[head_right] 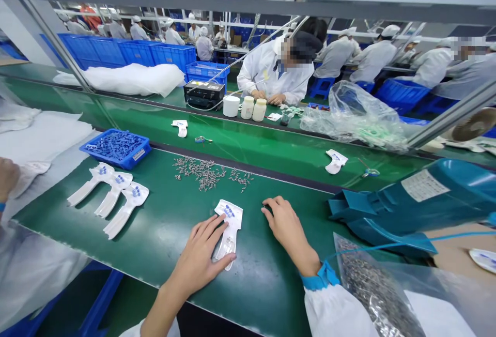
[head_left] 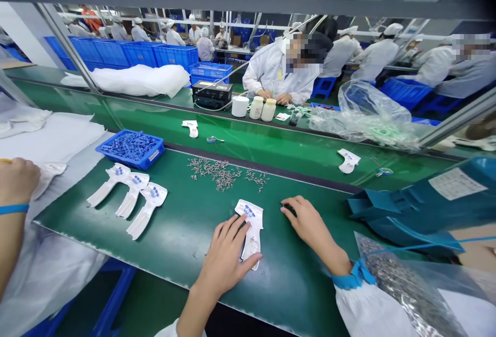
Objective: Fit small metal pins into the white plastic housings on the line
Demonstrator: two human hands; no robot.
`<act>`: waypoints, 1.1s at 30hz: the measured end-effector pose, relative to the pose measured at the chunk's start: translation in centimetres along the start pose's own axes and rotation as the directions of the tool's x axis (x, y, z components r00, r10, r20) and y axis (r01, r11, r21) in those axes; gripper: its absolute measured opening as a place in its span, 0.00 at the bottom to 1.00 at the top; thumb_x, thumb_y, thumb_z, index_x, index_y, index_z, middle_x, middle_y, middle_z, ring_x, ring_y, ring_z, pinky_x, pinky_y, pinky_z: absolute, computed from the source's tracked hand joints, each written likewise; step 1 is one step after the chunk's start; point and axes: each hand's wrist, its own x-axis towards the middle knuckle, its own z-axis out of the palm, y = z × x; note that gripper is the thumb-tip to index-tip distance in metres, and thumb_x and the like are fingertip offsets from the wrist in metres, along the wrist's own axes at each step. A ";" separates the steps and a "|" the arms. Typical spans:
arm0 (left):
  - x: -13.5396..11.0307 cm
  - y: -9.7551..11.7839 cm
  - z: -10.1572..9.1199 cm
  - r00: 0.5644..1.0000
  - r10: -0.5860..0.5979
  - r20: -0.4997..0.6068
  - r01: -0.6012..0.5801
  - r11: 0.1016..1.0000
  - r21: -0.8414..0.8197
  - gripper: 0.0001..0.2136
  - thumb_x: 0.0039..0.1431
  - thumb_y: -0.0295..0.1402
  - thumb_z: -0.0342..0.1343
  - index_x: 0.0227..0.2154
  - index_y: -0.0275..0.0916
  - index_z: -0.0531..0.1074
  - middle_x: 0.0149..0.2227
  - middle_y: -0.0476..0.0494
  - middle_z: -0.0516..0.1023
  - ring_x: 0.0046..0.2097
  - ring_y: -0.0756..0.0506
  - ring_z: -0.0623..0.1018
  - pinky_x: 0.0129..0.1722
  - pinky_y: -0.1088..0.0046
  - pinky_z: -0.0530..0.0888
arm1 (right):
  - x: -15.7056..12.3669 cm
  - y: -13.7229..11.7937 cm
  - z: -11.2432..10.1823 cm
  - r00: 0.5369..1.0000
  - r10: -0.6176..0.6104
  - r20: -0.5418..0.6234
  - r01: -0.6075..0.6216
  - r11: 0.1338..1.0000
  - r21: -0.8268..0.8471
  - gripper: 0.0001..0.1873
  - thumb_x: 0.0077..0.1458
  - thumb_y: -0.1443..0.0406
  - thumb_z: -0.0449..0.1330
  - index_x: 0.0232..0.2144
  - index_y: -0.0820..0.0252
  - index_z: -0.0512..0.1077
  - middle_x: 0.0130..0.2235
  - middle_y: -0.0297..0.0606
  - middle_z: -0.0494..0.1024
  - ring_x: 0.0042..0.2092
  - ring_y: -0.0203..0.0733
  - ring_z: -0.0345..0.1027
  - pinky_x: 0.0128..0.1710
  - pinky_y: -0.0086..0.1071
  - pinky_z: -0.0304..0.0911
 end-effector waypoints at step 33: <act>0.1 0.3 0.0 1.000 0.000 -0.031 -0.001 0.999 -0.041 0.28 0.60 0.44 0.60 0.60 0.44 0.61 0.64 0.39 0.64 0.65 0.35 0.63 0.61 0.51 0.63 | -2.7 -8.4 0.0 0.908 0.058 0.414 -0.191 0.938 0.287 0.05 0.53 0.63 0.61 0.29 0.55 0.67 0.32 0.35 0.79 0.35 0.43 0.72 0.32 0.31 0.58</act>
